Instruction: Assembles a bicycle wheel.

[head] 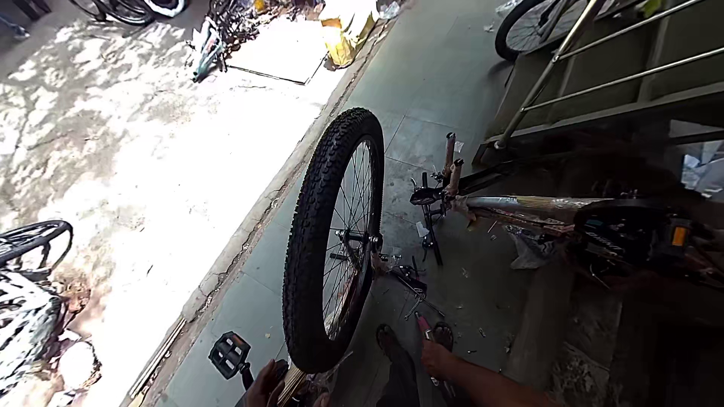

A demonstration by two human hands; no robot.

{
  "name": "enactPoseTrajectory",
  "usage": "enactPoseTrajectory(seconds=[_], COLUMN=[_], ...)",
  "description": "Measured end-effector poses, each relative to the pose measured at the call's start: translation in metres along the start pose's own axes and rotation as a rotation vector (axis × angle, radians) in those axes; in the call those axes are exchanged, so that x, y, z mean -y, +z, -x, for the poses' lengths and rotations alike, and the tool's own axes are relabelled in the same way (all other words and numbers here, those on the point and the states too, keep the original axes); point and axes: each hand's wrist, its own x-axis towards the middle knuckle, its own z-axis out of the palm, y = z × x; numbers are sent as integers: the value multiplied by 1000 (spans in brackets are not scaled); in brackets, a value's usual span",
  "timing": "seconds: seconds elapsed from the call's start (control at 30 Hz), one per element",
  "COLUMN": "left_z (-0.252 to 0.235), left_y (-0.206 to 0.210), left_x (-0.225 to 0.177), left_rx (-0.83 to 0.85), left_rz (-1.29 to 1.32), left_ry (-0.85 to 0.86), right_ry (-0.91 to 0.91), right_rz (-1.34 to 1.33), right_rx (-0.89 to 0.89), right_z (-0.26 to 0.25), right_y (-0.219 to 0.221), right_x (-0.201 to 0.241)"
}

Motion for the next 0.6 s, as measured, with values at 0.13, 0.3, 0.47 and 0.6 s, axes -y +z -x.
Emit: enactPoseTrajectory(seconds=[0.13, 0.3, 0.47, 0.6], left_z=[-71, -100, -96, -95], left_y=[8, 39, 43, 46], left_x=[-24, -34, -31, -30], left_rx=[46, -72, -87, -100], left_rz=[50, -57, -65, -61], left_ry=[150, 142, 145, 119], right_ry=[-69, -84, -127, -123], right_rz=[55, 21, 51, 118], right_rx=[8, -37, -68, -90], right_z=[-19, -40, -47, -28], right_y=[-7, -29, -36, -63], right_x=[-3, -18, -23, -41])
